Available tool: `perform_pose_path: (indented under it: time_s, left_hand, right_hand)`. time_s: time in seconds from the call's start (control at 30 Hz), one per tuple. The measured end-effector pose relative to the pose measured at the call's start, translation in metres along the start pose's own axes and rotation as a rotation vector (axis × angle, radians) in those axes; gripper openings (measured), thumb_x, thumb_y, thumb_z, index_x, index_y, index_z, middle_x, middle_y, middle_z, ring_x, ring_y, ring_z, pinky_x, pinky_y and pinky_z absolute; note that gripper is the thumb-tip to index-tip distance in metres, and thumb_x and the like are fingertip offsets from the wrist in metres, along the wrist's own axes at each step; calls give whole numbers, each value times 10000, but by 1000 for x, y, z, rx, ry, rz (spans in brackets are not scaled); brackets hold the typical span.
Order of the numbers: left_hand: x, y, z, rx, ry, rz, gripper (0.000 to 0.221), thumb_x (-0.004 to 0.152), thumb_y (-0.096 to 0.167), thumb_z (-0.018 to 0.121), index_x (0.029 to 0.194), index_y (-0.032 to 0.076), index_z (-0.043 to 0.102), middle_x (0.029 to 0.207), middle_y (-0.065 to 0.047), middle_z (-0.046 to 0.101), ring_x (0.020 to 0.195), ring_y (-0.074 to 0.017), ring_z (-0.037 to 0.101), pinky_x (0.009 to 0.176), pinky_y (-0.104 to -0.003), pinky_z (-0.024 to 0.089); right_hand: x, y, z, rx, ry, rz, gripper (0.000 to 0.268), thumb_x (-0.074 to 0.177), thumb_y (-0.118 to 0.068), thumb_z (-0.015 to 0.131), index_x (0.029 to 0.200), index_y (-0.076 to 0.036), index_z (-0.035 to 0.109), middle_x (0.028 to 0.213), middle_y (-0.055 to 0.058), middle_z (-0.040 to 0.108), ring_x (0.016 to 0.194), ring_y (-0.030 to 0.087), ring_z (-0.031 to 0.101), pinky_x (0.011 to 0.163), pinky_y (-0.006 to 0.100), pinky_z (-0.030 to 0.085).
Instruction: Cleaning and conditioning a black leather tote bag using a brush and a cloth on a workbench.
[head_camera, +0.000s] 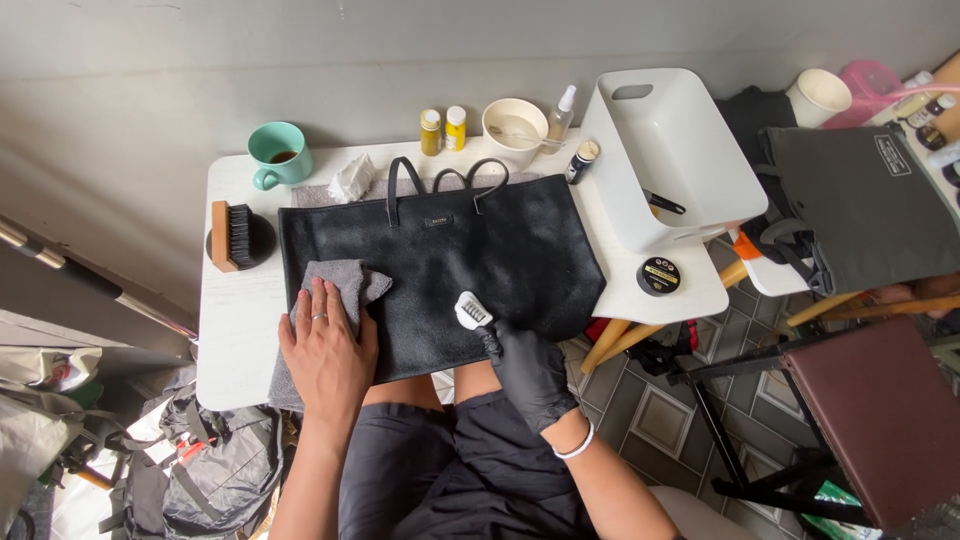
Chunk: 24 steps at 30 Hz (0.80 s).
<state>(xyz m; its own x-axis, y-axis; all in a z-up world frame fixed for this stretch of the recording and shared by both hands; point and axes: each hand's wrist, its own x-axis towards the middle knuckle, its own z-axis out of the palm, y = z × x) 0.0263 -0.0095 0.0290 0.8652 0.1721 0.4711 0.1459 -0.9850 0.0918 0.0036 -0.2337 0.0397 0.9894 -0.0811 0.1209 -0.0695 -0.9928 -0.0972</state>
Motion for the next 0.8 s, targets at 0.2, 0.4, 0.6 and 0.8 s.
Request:
perform_pose_path:
  time_s: [0.2,0.4,0.6,0.8]
  left_hand:
    - [-3,0,5,11,87,19,565,921,402,588,1377,84,687,1414,-119,692,1318,-278,642,1115,-465,394]
    - [-2,1,-3,3,100,61,539,960,397,593,1360,45,676,1423,-113,691,1326,-273,636,1083,-462,458]
    - [-1,1,0,4,69,39,530,976,408,579,1375,71,668,1455,-104,671,1348,-254,619,1108,-446,435]
    - [-1,1,10,-10,91,15,561,898,379,614,1360,68,685,1402,-127,691,1291,-293,654,1102,-468,416]
  right_hand:
    - [17,41,4,92,-60,-14,266,1025,-342,565,1034,-107,689,715,124,707,709,322,683,581,377,484]
    - [21,57,23,209,-115,-44,235,1029,-332,553,981,-121,644,647,154,669,543,399,667,441,499,478]
    - [64,32,42,106,-3,-88,419,1081,-432,500,840,-130,661,582,128,633,458,335,639,389,466,441]
    - [110,-1,68,43,-9,-139,309,985,-473,538,885,-192,620,576,14,686,636,270,757,479,418,568]
